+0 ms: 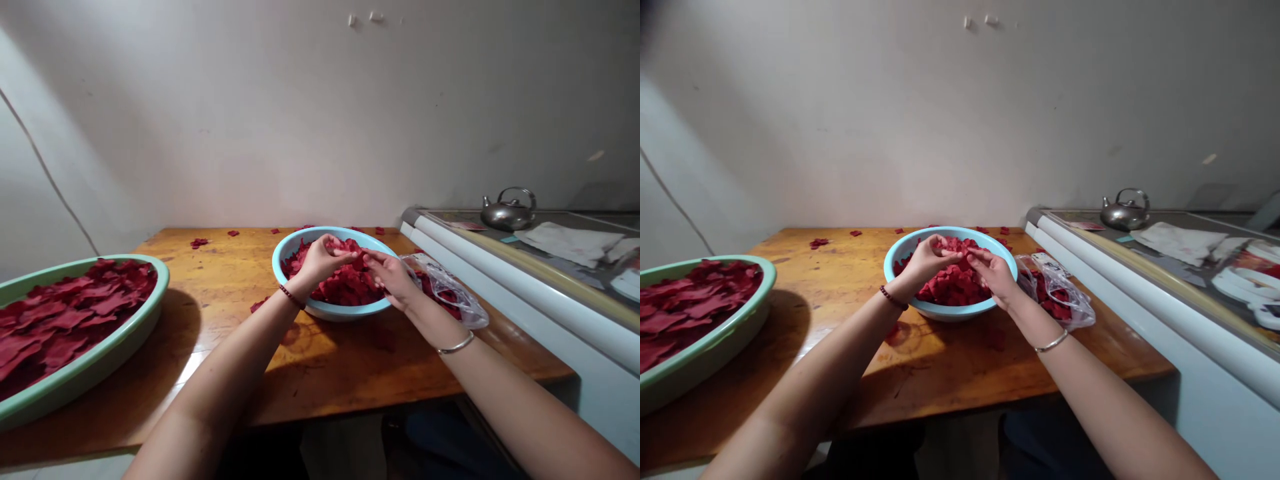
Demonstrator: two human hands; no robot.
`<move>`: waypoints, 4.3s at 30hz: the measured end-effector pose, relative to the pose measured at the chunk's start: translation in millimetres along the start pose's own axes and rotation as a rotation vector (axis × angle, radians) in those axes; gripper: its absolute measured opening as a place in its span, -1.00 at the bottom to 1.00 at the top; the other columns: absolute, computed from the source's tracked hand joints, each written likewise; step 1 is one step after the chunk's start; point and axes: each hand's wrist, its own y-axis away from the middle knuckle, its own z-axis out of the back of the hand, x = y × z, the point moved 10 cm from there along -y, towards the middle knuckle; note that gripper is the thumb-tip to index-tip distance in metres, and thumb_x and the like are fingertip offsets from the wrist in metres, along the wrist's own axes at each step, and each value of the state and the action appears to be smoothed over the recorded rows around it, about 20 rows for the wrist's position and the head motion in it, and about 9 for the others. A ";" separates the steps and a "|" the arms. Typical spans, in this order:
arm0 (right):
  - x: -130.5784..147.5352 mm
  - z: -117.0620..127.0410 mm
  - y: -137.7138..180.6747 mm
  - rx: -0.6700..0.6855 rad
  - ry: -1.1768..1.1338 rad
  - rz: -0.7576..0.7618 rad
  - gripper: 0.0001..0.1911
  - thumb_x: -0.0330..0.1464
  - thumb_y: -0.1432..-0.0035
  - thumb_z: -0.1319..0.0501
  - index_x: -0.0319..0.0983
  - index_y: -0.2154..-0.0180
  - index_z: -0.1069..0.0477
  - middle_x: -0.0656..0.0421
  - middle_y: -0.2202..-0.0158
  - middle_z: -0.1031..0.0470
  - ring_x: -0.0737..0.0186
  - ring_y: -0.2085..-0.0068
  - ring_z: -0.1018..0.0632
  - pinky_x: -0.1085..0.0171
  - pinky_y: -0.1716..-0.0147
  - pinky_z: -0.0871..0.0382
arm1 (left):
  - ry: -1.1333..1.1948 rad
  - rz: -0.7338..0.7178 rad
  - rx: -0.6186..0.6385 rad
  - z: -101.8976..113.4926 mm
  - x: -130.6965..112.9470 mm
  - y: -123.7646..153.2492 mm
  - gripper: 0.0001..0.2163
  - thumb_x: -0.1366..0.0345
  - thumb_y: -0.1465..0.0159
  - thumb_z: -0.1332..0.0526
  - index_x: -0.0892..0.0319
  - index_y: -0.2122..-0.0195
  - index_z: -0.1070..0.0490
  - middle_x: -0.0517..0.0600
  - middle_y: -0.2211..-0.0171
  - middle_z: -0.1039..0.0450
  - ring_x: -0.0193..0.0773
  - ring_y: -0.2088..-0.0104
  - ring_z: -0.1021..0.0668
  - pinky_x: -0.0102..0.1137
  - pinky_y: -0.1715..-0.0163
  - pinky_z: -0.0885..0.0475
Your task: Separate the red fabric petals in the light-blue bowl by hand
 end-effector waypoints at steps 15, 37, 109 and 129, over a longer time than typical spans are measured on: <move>0.4 2.4 2.1 -0.088 -0.081 -0.006 -0.55 -0.08 0.26 -0.48 -0.19 0.38 -0.41 0.39 0.64 -0.29 0.50 0.67 -0.16 0.42 0.70 0.01 | -0.366 -0.083 0.084 -8.8 2.0 -3.2 -0.50 -0.08 -0.02 -0.38 0.15 0.66 -0.15 -0.19 0.68 -0.10 -0.45 0.62 -0.15 -0.43 0.59 0.00; 3.9 7.3 3.0 -0.077 -0.187 0.012 -0.74 -0.29 0.10 -0.25 -0.13 0.28 -0.35 0.32 0.45 -0.38 0.42 0.57 -0.30 0.37 0.62 -0.20 | -0.503 -0.202 -0.170 37.0 -23.8 -8.0 -0.89 0.39 -0.09 -0.34 0.15 0.46 -0.39 -0.05 0.46 -0.47 -0.28 0.42 -0.47 -0.40 0.38 -0.29; 5.5 22.2 -8.1 -0.189 0.263 0.164 -0.53 -0.03 0.32 -0.51 -0.23 0.42 -0.61 0.06 0.36 -0.67 0.03 0.27 -0.64 0.11 0.20 -0.54 | -0.418 -0.219 0.016 -8.7 -2.9 -2.6 -0.87 0.43 -0.24 -0.27 0.19 0.24 -0.60 0.07 0.21 -0.65 -0.19 0.20 -0.64 -0.38 0.19 -0.49; -3.4 26.1 -8.2 -0.214 0.026 0.068 -0.48 -0.07 0.52 -0.57 -0.22 0.49 -0.53 0.17 0.49 -0.61 0.19 0.41 -0.60 0.19 0.32 -0.54 | -0.435 -0.211 0.055 -11.9 -1.8 -1.9 -0.78 0.49 -0.23 -0.20 0.20 0.20 -0.62 0.10 0.18 -0.65 -0.17 0.19 -0.65 -0.35 0.15 -0.52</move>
